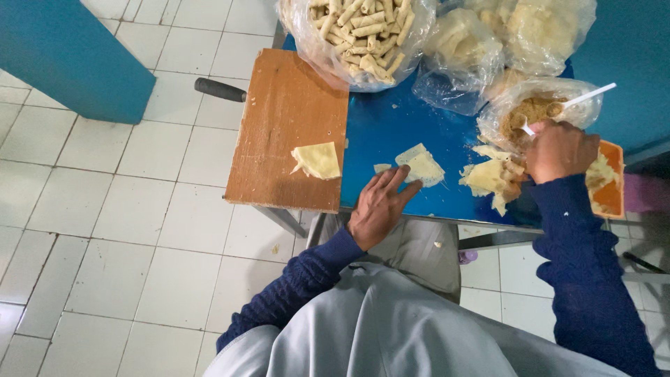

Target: The person picks up flat pieces of dough from the table, folds and rolls them by hand into cylindrical snack rolls, and places the finished rolls on the table. They occasionally scoop a brown powdery filling from a plastic bag with a spoon and add it to a dough piece before rolling.

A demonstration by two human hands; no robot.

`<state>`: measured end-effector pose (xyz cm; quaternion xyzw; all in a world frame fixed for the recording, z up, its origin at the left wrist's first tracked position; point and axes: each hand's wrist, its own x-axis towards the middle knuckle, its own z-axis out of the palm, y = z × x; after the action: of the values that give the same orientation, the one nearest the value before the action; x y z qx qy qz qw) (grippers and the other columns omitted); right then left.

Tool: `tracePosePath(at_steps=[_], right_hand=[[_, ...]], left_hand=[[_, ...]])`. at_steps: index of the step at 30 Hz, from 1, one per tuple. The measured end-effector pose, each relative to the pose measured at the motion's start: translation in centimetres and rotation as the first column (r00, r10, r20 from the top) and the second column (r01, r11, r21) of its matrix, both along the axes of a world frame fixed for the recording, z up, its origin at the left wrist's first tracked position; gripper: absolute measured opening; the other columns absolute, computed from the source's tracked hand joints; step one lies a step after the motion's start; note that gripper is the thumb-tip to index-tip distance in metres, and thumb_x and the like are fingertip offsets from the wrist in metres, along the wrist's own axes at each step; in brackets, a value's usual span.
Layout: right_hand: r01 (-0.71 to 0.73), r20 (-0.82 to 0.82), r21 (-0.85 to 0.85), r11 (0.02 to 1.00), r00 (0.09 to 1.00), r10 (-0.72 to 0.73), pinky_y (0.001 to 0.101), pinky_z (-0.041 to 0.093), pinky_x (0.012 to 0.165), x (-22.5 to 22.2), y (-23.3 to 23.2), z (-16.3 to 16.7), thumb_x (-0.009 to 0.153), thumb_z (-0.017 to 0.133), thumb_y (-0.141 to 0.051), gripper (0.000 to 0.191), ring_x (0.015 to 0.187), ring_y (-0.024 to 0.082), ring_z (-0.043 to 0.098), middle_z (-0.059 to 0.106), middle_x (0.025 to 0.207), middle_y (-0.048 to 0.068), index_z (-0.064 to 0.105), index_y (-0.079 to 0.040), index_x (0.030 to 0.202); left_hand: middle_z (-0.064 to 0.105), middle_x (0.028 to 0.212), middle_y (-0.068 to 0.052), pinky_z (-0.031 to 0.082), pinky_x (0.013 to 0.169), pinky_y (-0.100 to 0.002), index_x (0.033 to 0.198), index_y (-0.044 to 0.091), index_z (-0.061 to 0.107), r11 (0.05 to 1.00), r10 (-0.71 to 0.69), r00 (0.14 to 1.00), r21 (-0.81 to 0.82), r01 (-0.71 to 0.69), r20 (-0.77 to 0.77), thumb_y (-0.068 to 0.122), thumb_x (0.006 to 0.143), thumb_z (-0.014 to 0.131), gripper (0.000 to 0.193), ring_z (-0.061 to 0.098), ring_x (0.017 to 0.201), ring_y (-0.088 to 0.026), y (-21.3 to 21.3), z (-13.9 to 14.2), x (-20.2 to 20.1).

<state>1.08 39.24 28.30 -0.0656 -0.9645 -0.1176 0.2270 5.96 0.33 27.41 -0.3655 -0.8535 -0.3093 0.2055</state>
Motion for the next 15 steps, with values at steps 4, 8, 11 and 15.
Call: tracePosePath(at_steps=[4, 8, 11, 15], right_hand=[[0.006, -0.001, -0.034, 0.999, 1.000, -0.006, 0.0505, 0.045, 0.087, 0.5, -0.5, 0.7, 0.095, 0.073, -0.020, 0.009, 0.091, 0.030, 0.070, 0.076, 0.091, 0.009, 0.081, -0.024, 0.099], [-0.060, -0.031, -0.142, 0.988, 0.998, 0.056, 0.0476, 0.049, 0.080, 1.8, 0.0, 1.7, 0.102, 0.070, -0.018, 0.011, 0.088, 0.031, 0.071, 0.076, 0.096, 0.010, 0.081, -0.018, 0.104], [-0.158, -0.080, -0.291, 0.944, 0.987, 0.141, 0.0399, 0.054, 0.083, 3.7, -0.2, 3.3, 0.106, 0.068, -0.013, 0.012, 0.087, 0.028, 0.072, 0.075, 0.099, 0.012, 0.078, -0.010, 0.111], [-0.199, -0.066, -0.554, 0.808, 0.978, 0.195, 0.0333, 0.054, 0.078, 6.3, -3.1, 6.1, 0.106, 0.070, -0.012, 0.015, 0.085, 0.022, 0.072, 0.075, 0.099, 0.013, 0.076, -0.004, 0.117]], left_hand=[[0.059, 0.138, -0.018, 0.051, 0.105, -0.045, 0.126, 0.011, 0.069, 0.999, -0.007, 1.000, 0.041, 0.006, 0.011, -0.005, 0.082, 0.063, 0.047, 0.060, 0.127, -0.035, 0.0, 0.5, -0.2], [0.060, 0.130, -0.018, 0.050, 0.098, -0.045, 0.123, 0.003, 0.065, 0.986, -0.028, 0.994, 0.167, 0.011, 0.103, 0.001, 0.092, 0.065, 0.031, 0.061, 0.117, -0.037, -0.1, 1.0, -0.4], [0.061, 0.125, -0.017, 0.051, 0.094, -0.044, 0.117, -0.001, 0.062, 0.963, -0.034, 0.983, 0.271, -0.016, 0.179, 0.000, 0.093, 0.063, 0.024, 0.062, 0.111, -0.036, 0.0, 1.4, -0.8], [0.058, 0.116, -0.015, 0.051, 0.089, -0.042, 0.115, 0.000, 0.061, 0.942, 0.048, 0.963, 0.310, -0.132, 0.264, 0.002, 0.092, 0.065, 0.024, 0.061, 0.107, -0.035, 0.5, 1.8, -1.4]])
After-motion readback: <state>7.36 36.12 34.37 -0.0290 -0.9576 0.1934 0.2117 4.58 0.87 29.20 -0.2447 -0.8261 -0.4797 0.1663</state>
